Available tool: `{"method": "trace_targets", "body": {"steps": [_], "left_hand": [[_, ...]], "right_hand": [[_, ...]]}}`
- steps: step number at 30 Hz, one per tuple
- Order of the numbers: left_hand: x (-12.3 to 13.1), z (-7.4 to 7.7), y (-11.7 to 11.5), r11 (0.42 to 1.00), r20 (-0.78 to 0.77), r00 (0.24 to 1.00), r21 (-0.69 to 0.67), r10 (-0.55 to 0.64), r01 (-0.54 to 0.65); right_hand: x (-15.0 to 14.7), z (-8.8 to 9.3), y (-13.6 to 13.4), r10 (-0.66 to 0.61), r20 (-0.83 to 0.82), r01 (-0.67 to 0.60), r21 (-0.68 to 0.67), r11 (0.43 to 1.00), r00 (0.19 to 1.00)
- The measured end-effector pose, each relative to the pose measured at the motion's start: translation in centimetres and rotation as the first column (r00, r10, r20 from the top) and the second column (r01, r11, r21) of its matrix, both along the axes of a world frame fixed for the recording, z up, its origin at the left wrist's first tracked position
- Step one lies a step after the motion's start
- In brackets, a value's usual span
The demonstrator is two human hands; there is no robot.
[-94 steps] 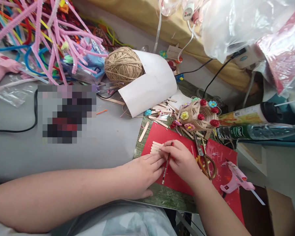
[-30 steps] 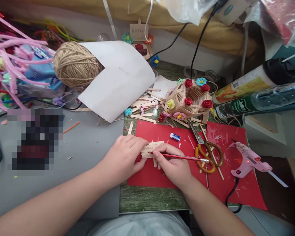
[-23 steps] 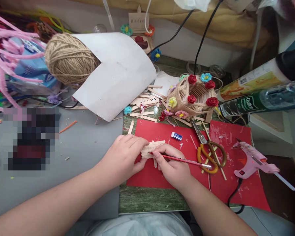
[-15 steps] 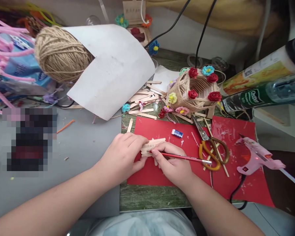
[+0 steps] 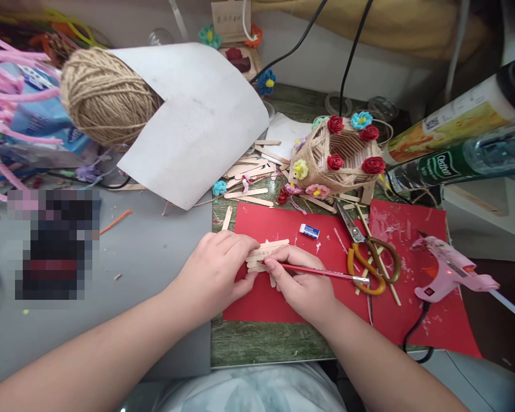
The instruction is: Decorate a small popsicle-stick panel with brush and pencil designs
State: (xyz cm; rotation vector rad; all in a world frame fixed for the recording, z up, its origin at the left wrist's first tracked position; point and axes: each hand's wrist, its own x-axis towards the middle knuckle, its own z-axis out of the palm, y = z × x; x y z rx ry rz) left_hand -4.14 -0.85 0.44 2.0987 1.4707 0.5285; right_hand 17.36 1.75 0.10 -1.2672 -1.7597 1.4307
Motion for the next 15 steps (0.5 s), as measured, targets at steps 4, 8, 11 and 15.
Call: {"method": "trace_targets", "body": {"steps": [4,8,11,15], "left_hand": [[0.05,0.00,0.03,1.000,0.000,1.000,-0.011,-0.006,0.006],[0.06,-0.06,0.02,1.000,-0.005,1.000,-0.020,-0.010,0.010],[0.00,-0.03,-0.02,1.000,-0.007,1.000,-0.021,-0.011,0.011],[-0.04,0.00,-0.04,1.000,-0.013,1.000,-0.025,-0.009,0.009]], "right_hand": [[0.00,-0.05,-0.05,0.000,0.007,0.000,-0.007,1.000,1.000],[0.02,-0.09,-0.10,-0.009,0.021,0.009,0.007,1.000,1.000],[0.08,-0.12,-0.16,-0.001,0.024,0.001,0.015,1.000,1.000],[0.12,-0.11,-0.11,-0.010,0.036,0.009,0.009,1.000,0.999]]}}
